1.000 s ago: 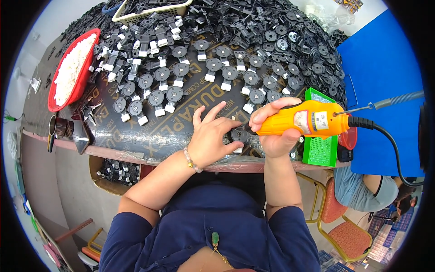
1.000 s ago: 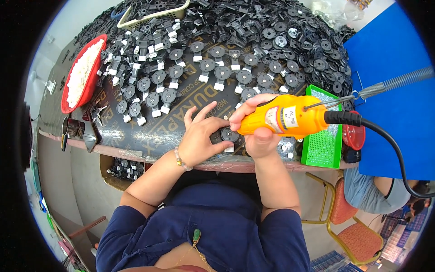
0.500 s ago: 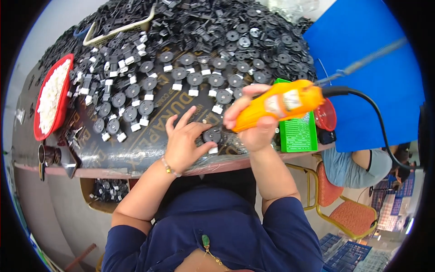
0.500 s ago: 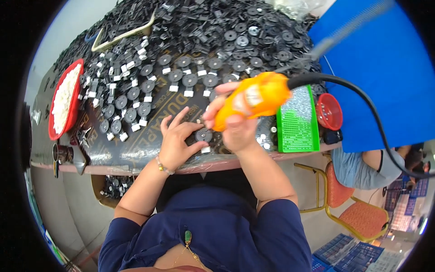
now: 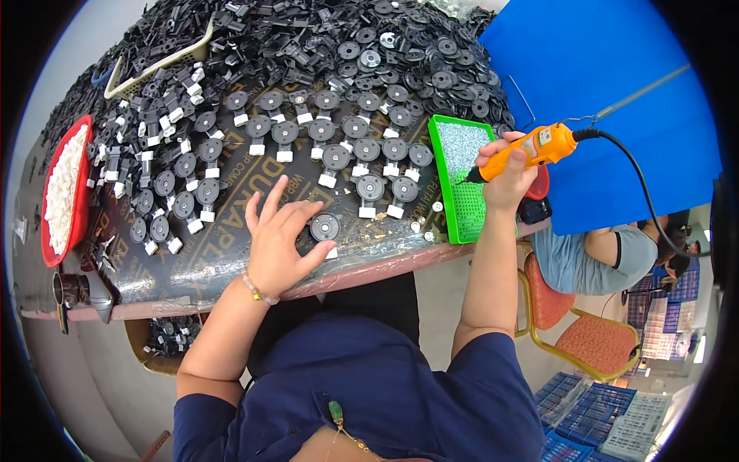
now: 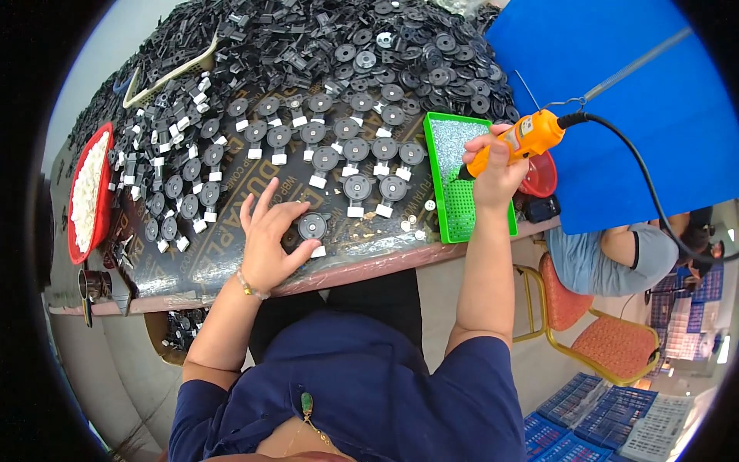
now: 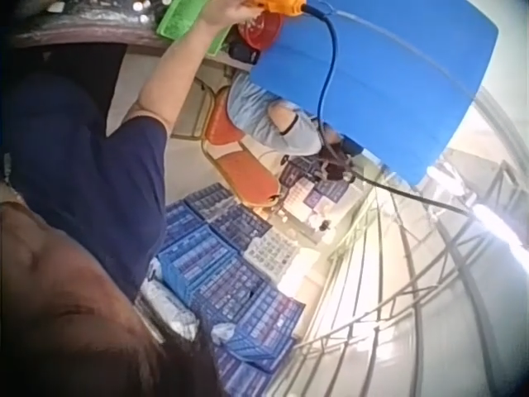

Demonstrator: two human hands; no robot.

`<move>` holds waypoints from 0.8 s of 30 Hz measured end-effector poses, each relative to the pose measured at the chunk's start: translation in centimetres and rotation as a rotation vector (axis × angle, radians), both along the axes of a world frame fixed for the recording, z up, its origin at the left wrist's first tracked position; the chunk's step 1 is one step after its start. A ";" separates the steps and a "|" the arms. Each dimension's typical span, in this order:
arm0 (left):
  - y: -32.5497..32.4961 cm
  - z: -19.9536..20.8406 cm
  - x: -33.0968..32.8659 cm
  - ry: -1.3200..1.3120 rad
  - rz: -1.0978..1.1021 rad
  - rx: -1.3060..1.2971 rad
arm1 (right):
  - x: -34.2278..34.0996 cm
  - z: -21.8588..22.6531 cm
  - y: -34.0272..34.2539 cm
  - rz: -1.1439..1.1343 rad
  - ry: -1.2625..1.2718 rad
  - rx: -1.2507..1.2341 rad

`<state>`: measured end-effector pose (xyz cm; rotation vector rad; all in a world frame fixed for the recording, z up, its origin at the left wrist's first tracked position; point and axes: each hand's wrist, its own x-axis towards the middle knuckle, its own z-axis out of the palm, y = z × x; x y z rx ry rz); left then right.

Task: Fastening screws into small circular electronic components using an electric screwdriver at a factory workbench.

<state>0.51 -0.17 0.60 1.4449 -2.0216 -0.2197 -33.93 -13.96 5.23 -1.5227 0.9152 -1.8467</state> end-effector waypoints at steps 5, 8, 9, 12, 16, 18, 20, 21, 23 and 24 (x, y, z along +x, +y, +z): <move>0.0 0.0 0.1 -0.023 0.008 0.010 | 0.4 0.3 1.4 0.029 -0.013 0.052; 0.0 0.0 -0.1 -0.019 0.004 0.015 | 0.6 0.3 2.1 0.029 -0.012 0.035; 0.0 0.1 -0.1 -0.017 0.002 0.016 | 0.6 0.1 2.1 0.027 -0.013 0.035; 0.0 0.1 -0.1 -0.030 0.000 0.022 | 0.6 -0.3 1.9 0.022 -0.021 0.001; 0.1 0.2 -0.1 -0.028 0.001 0.021 | 0.4 -0.5 2.0 0.000 -0.034 0.011; 0.1 0.3 -0.1 -0.024 0.009 0.039 | 0.4 -0.6 1.8 0.006 -0.039 0.004; 0.1 0.4 -0.1 -0.022 0.010 0.035 | 0.3 -0.8 1.9 -0.005 -0.048 -0.011; 0.1 0.4 -0.1 -0.018 0.010 0.032 | 0.3 -0.8 1.9 -0.002 -0.050 -0.010; 0.1 0.2 -0.1 -0.022 0.009 0.018 | 0.3 -0.9 1.8 -0.007 -0.053 -0.039; 0.1 0.1 0.0 -0.025 0.006 0.003 | 0.3 -1.0 1.8 -0.004 -0.054 -0.039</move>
